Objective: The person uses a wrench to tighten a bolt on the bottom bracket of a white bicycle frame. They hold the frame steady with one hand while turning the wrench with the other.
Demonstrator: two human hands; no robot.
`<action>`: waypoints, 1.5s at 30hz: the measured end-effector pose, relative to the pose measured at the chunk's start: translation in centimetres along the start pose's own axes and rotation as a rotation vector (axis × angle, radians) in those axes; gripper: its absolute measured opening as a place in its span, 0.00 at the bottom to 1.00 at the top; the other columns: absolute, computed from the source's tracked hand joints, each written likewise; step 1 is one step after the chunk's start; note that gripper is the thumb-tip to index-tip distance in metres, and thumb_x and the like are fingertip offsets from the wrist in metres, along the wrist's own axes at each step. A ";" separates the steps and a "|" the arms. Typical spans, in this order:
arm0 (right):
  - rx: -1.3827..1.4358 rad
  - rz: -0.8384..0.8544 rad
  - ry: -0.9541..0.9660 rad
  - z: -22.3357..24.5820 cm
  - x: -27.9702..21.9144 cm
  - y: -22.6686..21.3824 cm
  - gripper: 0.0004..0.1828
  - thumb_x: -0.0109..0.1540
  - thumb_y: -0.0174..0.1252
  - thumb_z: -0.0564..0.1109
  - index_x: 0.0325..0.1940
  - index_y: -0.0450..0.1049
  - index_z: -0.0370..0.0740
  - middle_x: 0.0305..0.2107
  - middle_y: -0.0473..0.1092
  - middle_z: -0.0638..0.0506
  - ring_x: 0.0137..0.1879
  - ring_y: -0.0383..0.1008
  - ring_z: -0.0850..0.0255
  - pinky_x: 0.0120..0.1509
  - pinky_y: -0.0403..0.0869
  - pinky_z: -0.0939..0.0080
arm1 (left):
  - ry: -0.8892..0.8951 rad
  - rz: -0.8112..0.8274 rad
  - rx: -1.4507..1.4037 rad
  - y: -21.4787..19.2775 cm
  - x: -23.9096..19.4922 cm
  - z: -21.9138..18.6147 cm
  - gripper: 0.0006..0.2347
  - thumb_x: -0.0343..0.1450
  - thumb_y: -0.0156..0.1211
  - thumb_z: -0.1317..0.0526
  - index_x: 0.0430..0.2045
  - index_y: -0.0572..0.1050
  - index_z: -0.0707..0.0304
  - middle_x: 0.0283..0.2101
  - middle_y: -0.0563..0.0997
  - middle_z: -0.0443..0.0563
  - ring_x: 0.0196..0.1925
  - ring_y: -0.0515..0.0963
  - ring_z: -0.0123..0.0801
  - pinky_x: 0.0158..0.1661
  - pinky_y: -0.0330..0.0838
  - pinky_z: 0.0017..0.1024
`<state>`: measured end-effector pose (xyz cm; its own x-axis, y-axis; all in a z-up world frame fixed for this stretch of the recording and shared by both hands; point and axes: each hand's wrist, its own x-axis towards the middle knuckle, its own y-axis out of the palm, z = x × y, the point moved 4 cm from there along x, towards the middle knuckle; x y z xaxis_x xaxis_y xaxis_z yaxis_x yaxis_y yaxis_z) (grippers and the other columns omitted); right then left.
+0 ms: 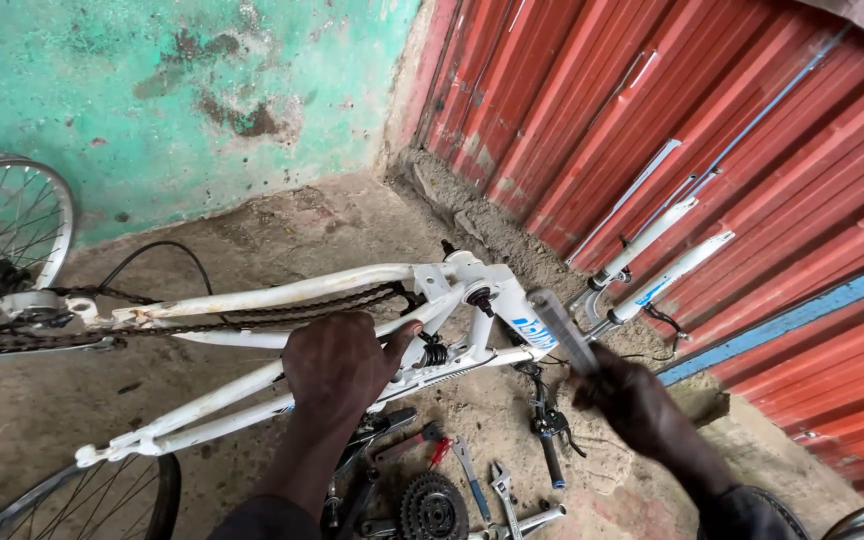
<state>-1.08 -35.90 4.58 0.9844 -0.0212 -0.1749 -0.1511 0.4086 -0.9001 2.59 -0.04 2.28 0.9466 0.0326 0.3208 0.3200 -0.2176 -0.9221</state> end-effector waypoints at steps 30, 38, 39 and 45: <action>0.425 -0.414 0.000 2.0 2.0 1.6 0.24 0.68 0.53 0.59 0.39 0.75 0.32 0.09 0.72 0.44 0.17 0.76 0.52 0.27 0.72 0.55 | 0.014 -0.127 -0.037 0.7 0.3 -0.2 0.32 0.68 0.42 0.27 0.14 0.82 0.51 0.12 0.75 0.51 0.18 0.80 0.41 0.19 0.64 0.34; 0.663 -0.193 0.218 0.1 5.3 10.2 0.16 0.68 0.57 0.47 0.50 0.73 0.28 0.18 0.70 0.44 0.12 0.63 0.61 0.11 0.66 0.62 | 0.088 -0.311 0.012 0.8 -0.3 -0.3 0.35 0.71 0.46 0.26 0.07 0.76 0.56 0.07 0.71 0.44 0.07 0.60 0.29 0.16 0.53 0.31; 0.668 -0.196 0.217 0.2 5.7 10.5 0.16 0.68 0.57 0.47 0.50 0.73 0.28 0.18 0.70 0.44 0.12 0.63 0.61 0.11 0.66 0.62 | 0.092 -0.313 0.014 0.5 0.0 -0.5 0.35 0.71 0.46 0.26 0.07 0.76 0.56 0.07 0.71 0.44 0.07 0.60 0.29 0.16 0.53 0.31; 1.037 -0.305 -0.008 -0.2 7.6 13.0 0.16 0.66 0.57 0.49 0.47 0.67 0.32 0.12 0.63 0.50 0.11 0.61 0.60 0.10 0.64 0.58 | -0.009 0.041 0.081 1.6 0.8 -0.2 0.38 0.70 0.32 0.21 0.12 0.76 0.53 0.08 0.67 0.38 0.08 0.53 0.24 0.17 0.48 0.29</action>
<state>4.38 -30.94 -8.54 0.9687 -0.2483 0.0050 0.2469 0.9605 -0.1281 3.86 -0.61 1.09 0.9591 0.0339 0.2809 0.2828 -0.1394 -0.9490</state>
